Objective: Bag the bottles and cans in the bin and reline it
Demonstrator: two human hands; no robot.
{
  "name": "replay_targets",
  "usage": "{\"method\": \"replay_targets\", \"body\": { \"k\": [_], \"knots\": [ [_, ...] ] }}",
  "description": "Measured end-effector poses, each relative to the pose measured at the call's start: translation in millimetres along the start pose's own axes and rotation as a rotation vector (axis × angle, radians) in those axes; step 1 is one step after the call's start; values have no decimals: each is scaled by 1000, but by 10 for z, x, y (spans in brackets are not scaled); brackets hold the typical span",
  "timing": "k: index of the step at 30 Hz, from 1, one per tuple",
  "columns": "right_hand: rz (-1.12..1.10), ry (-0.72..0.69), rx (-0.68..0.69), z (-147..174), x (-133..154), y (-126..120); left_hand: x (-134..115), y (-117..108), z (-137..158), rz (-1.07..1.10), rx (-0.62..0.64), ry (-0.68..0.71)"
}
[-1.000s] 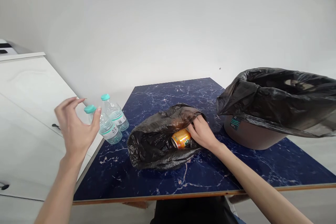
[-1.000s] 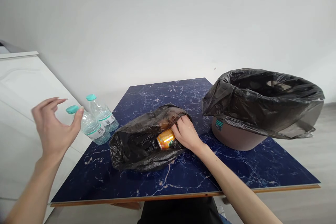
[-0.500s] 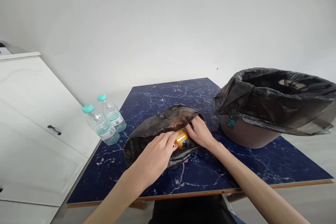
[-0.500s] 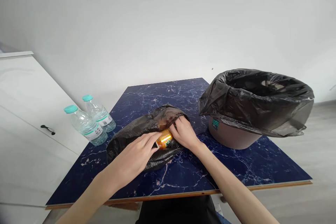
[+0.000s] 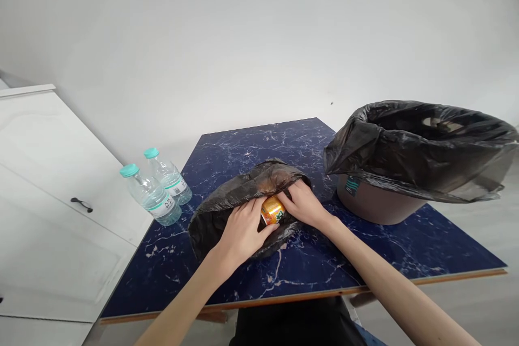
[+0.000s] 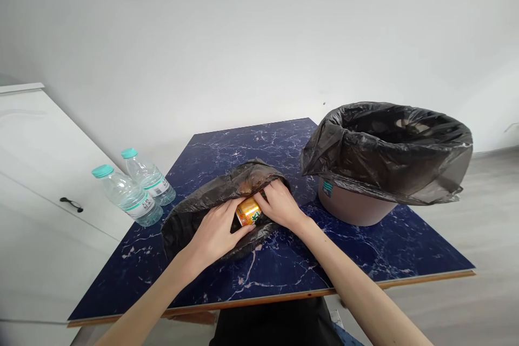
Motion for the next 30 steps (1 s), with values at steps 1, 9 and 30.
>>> {"method": "replay_targets", "body": {
  "k": [1,9,30],
  "knots": [
    [-2,1,1,-2,1,-1,29,7,2,27,-16,-24],
    [-48,13,-1,-38,38,-58,107,-217,113,302,-237,-132],
    [16,186,-177,-33,-287,-23,757,-1630,904,1,-569,-524]
  ]
}}
Point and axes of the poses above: each hand's wrist, its own z-axis away from the middle knuckle, its own y-axis out of the palm, x = y × z, the point moved 6 cm from there along -z, towards the middle knuckle, and after that the axes turned 9 degrees about y, right-handed, at the moved point
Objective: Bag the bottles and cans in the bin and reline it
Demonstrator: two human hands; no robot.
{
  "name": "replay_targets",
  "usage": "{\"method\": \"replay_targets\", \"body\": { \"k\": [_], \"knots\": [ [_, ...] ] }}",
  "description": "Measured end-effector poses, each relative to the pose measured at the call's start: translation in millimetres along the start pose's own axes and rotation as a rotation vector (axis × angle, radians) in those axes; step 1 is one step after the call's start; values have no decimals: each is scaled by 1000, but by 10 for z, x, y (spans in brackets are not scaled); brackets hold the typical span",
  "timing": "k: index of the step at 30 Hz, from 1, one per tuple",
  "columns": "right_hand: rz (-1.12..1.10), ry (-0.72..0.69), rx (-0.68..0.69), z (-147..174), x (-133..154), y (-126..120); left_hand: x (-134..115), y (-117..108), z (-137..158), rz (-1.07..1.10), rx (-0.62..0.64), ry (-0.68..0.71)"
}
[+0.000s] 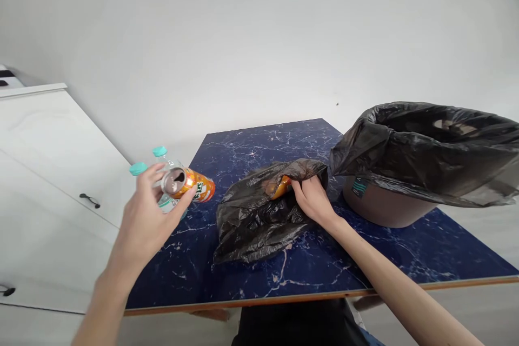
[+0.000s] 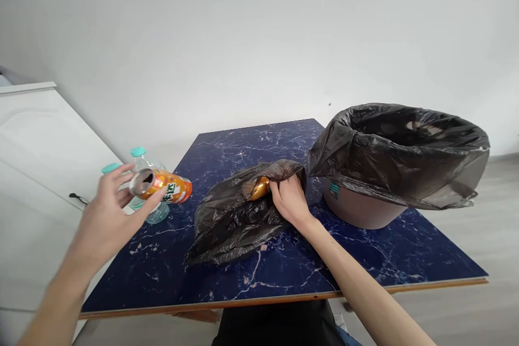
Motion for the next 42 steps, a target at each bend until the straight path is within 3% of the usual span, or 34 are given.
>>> {"method": "replay_targets", "body": {
  "k": [4,12,23,25,28,29,31,35,39,42],
  "knots": [
    [2,-1,19,8,23,2,207,359,-123,-170,200,20],
    [15,6,47,11,26,6,451,810,-212,-245,322,4],
    [50,-6,44,17,69,-6,415,802,-211,-339,322,-28],
    [62,-11,30,14,81,-28,332,717,-127,-368,230,47],
    [80,-29,10,18,103,-47,100,574,101,-348,17,265],
    [87,-39,6,23,111,-46,34,573,194,-292,1,326],
    [103,-57,3,36,126,-36,-26,677,363,-103,101,373],
    [141,-115,46,60,165,9,92,1007,560,198,327,267],
    [177,-223,151,91,240,65,357,1174,571,253,359,95],
    [221,-272,203,111,271,100,471,1179,560,249,344,32]
  ]
}}
Point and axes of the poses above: each hand's wrist, its own z-axis away from the middle knuckle, its own y-axis out of the palm, x = y × z, the point moved 6 cm from there along -z, towards the middle knuckle, and after that the axes turned 9 degrees about y, right-handed, at the moved point
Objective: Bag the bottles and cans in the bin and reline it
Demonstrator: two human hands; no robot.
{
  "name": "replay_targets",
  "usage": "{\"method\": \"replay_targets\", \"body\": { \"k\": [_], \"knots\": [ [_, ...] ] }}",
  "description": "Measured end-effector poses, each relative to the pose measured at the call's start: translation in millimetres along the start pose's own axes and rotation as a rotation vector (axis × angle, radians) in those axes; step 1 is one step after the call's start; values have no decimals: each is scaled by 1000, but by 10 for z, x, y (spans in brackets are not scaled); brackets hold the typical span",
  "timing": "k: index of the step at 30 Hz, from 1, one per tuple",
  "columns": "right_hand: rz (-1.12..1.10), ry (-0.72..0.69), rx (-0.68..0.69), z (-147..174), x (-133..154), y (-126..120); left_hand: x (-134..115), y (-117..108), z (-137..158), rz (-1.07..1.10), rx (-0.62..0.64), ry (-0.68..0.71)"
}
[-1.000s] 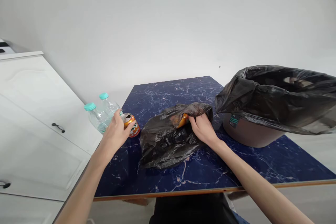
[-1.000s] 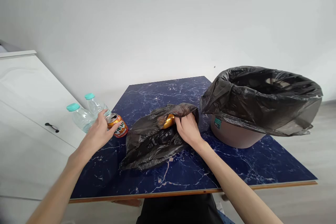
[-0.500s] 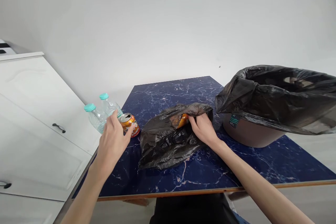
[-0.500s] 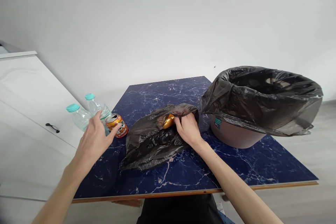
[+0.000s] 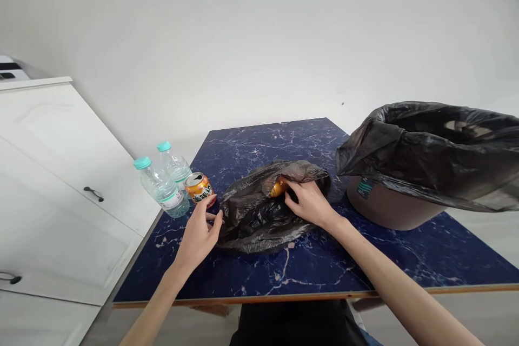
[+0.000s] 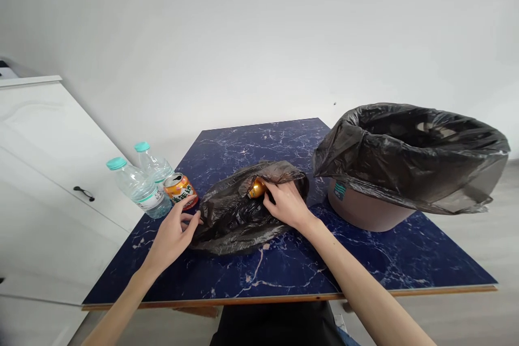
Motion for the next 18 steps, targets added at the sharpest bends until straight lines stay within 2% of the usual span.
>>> {"method": "replay_targets", "body": {
  "k": [9,18],
  "knots": [
    [138,-15,138,-46,31,120,90,-78,28,-36,-75,-38],
    [167,5,179,-50,14,160,124,-112,55,-58,-113,-11]
  ]
}}
Point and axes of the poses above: each hand's wrist, its own z-axis away from the middle knuckle, its own y-axis out of the palm, x = y × z, the point moved 6 cm from there along -z, towards the middle knuckle, and after that the axes turned 9 degrees about y, right-handed, at the moved point
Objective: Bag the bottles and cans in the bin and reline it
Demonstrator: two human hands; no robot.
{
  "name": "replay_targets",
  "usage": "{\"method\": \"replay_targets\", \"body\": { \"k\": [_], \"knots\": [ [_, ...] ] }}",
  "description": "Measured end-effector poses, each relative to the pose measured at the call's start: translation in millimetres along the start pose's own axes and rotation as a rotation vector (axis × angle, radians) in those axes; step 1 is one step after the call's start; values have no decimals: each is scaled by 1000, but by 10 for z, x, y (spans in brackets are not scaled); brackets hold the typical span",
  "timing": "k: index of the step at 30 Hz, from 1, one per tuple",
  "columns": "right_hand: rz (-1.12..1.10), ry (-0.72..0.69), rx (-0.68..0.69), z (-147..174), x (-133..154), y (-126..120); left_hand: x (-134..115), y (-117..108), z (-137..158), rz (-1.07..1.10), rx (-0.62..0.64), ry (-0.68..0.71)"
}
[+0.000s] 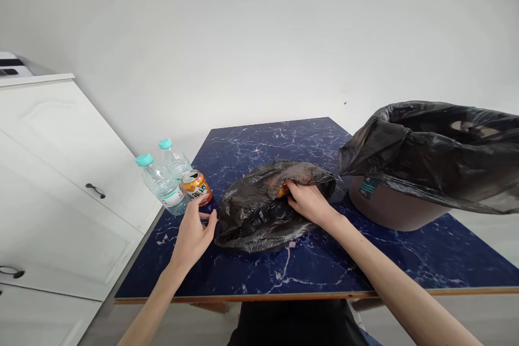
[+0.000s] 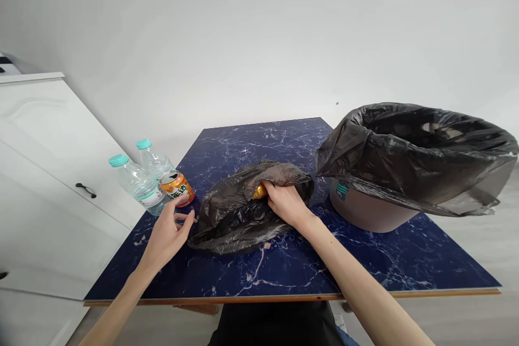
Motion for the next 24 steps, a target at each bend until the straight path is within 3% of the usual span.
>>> {"method": "replay_targets", "body": {
  "k": [4,11,16,21,24],
  "knots": [
    [-19,3,3,0,-10,-11,2,-15,-2,13,14,-22],
    [-94,34,32,4,-72,-36,41,94,-21,264,129,-117],
    [-223,77,67,33,-139,-132,100,79,-9,295,77,-146],
    [-427,47,112,83,-127,-388,56,-4,-2,296,12,-130],
    [-715,-15,283,114,-47,-502,-123,-152,19,230,-128,-75]
  ]
}}
Point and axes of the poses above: each hand's wrist, its own z-axis away from the middle knuckle, its own y-axis out of the palm, x = y × z, the point moved 6 cm from there along -z, towards the middle knuckle, and after that the axes turned 9 degrees about y, right-handed, at the moved point
